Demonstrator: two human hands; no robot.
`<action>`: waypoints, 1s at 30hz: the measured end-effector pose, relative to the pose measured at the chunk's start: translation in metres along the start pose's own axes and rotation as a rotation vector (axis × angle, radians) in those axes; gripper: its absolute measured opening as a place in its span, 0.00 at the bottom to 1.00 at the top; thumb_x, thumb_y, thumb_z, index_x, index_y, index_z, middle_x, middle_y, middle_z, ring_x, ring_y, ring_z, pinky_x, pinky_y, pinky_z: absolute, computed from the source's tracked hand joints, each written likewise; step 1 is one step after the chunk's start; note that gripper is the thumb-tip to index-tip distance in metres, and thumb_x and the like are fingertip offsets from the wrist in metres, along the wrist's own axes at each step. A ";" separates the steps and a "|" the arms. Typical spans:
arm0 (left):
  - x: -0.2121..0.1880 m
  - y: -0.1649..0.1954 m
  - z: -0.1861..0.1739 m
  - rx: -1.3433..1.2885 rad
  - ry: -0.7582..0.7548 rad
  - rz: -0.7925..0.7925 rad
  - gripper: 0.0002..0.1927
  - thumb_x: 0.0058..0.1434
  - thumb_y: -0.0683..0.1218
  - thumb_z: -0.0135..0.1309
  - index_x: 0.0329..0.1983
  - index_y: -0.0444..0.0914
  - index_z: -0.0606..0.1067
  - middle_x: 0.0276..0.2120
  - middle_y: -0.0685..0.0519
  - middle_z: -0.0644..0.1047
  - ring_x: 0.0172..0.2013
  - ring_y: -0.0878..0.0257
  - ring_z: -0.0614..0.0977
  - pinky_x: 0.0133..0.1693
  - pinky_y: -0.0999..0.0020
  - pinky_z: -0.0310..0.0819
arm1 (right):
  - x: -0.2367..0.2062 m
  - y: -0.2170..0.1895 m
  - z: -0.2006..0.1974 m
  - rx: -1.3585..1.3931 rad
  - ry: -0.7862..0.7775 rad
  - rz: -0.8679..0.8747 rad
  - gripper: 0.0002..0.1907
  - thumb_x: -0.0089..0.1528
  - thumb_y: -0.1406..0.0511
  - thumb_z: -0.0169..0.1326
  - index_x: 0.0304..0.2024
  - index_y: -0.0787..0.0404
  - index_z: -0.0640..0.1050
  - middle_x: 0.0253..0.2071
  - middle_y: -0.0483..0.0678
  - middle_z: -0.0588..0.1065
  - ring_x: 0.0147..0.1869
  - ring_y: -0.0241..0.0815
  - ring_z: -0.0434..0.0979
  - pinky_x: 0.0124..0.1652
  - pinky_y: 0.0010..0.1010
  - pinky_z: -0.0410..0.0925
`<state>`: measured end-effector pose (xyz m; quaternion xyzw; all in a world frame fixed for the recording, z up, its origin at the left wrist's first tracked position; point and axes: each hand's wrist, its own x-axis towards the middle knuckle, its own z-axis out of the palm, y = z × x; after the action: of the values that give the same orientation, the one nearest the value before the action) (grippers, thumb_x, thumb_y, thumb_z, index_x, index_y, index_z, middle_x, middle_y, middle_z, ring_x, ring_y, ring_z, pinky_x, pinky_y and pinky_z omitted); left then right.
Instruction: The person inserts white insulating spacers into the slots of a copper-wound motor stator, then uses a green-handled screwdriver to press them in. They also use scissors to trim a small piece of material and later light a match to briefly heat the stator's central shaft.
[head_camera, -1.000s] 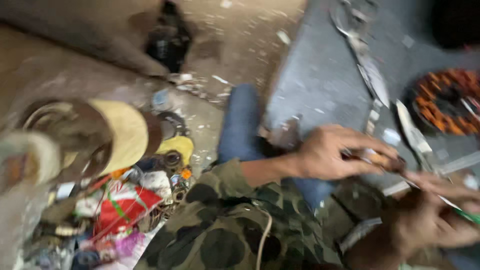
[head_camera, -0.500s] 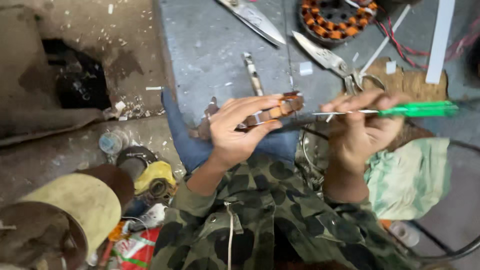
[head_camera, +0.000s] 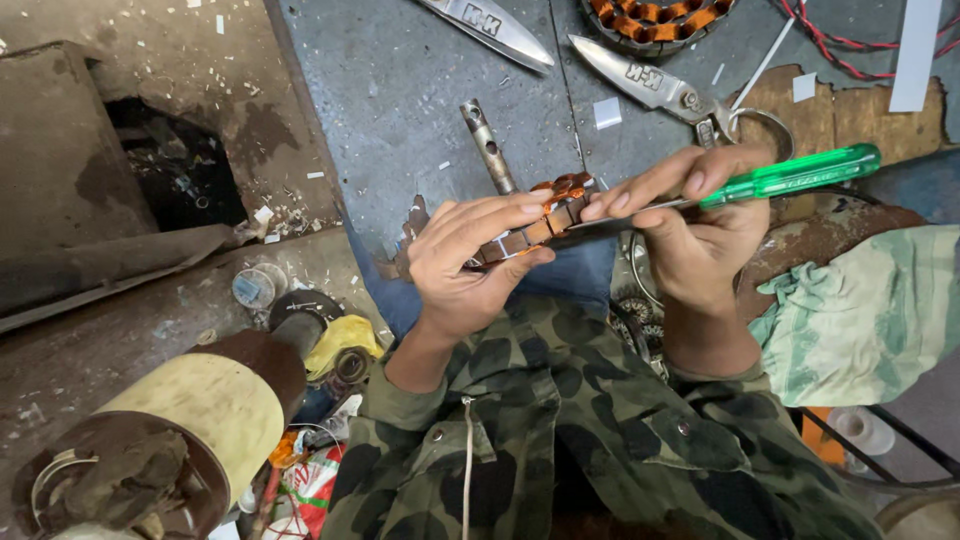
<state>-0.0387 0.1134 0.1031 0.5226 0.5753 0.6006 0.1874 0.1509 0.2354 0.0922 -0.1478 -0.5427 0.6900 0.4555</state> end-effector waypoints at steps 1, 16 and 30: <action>0.000 0.000 0.000 0.002 0.000 0.004 0.21 0.56 0.44 0.72 0.50 0.37 0.78 0.50 0.48 0.83 0.49 0.58 0.87 0.43 0.72 0.72 | -0.001 -0.001 -0.001 -0.012 -0.008 0.006 0.19 0.70 0.75 0.58 0.48 0.60 0.60 0.39 0.59 0.76 0.42 0.55 0.84 0.48 0.47 0.80; -0.006 0.002 0.004 0.042 0.007 -0.004 0.20 0.58 0.44 0.72 0.52 0.38 0.78 0.50 0.49 0.83 0.48 0.58 0.87 0.43 0.72 0.73 | 0.029 -0.047 -0.007 -0.600 -0.788 -0.253 0.10 0.57 0.76 0.60 0.40 0.66 0.74 0.52 0.64 0.75 0.59 0.65 0.79 0.56 0.53 0.74; 0.001 0.002 0.009 0.005 0.032 -0.006 0.19 0.55 0.41 0.71 0.49 0.36 0.79 0.49 0.48 0.84 0.48 0.57 0.87 0.44 0.71 0.74 | 0.033 -0.055 -0.045 -0.952 0.243 -0.092 0.09 0.64 0.76 0.57 0.46 0.67 0.75 0.39 0.52 0.76 0.40 0.47 0.77 0.41 0.37 0.71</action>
<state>-0.0302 0.1182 0.1037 0.5118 0.5812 0.6069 0.1786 0.1904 0.2888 0.1333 -0.3948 -0.7467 0.3223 0.4274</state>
